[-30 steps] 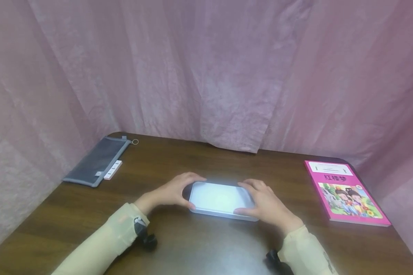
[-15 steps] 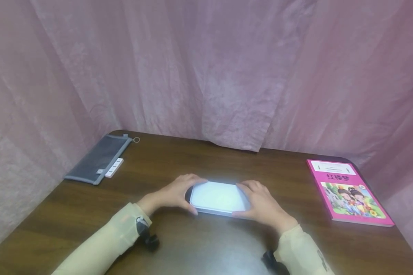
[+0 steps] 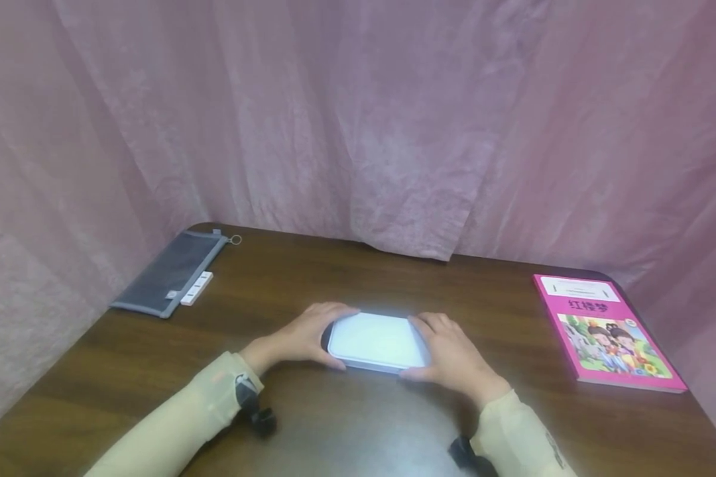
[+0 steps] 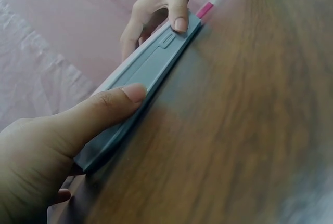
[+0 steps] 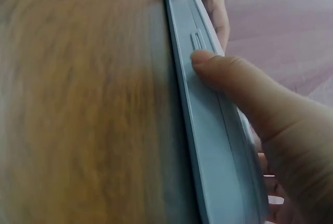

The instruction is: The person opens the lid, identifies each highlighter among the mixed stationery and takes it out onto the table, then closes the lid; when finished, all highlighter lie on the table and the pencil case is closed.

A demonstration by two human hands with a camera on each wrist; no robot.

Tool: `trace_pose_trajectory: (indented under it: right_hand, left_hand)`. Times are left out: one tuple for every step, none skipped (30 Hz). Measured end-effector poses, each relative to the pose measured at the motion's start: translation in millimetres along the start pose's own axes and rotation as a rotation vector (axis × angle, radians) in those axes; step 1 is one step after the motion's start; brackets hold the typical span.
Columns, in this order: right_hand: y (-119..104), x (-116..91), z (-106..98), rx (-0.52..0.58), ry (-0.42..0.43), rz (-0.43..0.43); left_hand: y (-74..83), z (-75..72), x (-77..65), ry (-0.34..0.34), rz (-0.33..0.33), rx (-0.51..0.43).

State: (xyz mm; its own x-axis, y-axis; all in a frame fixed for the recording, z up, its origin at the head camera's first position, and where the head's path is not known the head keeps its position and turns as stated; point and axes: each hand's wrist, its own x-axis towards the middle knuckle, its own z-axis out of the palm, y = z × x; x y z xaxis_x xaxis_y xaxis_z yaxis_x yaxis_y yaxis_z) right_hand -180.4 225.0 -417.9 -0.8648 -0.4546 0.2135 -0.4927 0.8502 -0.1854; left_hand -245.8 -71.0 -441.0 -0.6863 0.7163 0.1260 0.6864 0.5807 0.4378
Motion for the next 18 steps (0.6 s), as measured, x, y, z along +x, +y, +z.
trace_pose_trajectory:
  right_hand:
    - [-0.6,0.1,0.5,-0.005,0.003,-0.002]
    - [-1.0,0.3,0.8,-0.011,0.005,-0.005]
    - [-1.3,0.5,1.0,-0.019,0.008,-0.009]
    - [-1.5,0.6,1.2,-0.023,0.012,-0.012]
    - [-1.6,0.6,1.3,-0.029,0.016,-0.014]
    - [-1.4,0.8,1.3,-0.032,0.021,-0.016]
    - [-1.0,0.9,1.6,-0.032,0.025,-0.016]
    - [-0.4,1.0,1.9,-0.029,0.029,-0.016]
    - [0.4,1.1,2.3,-0.024,0.033,-0.015]
    - [1.1,1.3,2.7,-0.019,0.037,-0.013]
    - [2.2,1.6,3.6,-0.018,0.04,-0.013]
    - [3.1,1.8,4.4,-0.014,0.043,-0.012]
    - [4.1,2.0,5.3,-0.009,0.047,-0.012]
    - [5.1,2.2,6.2,-0.006,0.05,-0.013]
    - [5.9,2.4,7.1,-0.003,0.054,-0.014]
    - [6.6,2.5,8.0,-0.001,0.057,-0.016]
    - [7.3,2.5,9.0,0.002,0.06,-0.018]
    - [7.5,2.2,9.3,0.007,0.063,-0.019]
  left_hand:
    - [-0.7,0.7,-0.2,0.002,-0.002,0.001]
    - [-1.2,1.3,-0.1,0.004,-0.002,0.004]
    - [-1.7,1.6,-0.2,0.006,-0.003,0.004]
    - [-2.0,1.7,-0.2,0.008,-0.004,0.001]
    - [-2.1,1.6,0.0,0.008,-0.006,-0.001]
    - [-1.8,1.3,0.0,0.008,-0.009,-0.007]
    - [-1.3,0.7,0.1,0.008,-0.012,-0.014]
    - [-0.9,0.4,0.3,0.006,-0.016,-0.02]
    - [-0.6,0.1,0.3,0.004,-0.022,-0.029]
    - [-0.2,-0.1,0.4,0.003,-0.026,-0.036]
    - [0.2,-0.3,0.4,0.002,-0.03,-0.041]
    - [0.5,-0.2,0.4,0.001,-0.033,-0.045]
    - [0.5,0.1,0.6,0.0,-0.035,-0.046]
    - [0.3,0.6,0.7,0.0,-0.037,-0.046]
    - [0.2,1.1,0.6,-0.001,-0.038,-0.048]
    - [0.0,1.6,0.6,-0.001,-0.039,-0.05]
    - [0.0,2.0,0.5,-0.001,-0.039,-0.051]
    - [0.0,2.5,0.3,-0.001,-0.04,-0.053]
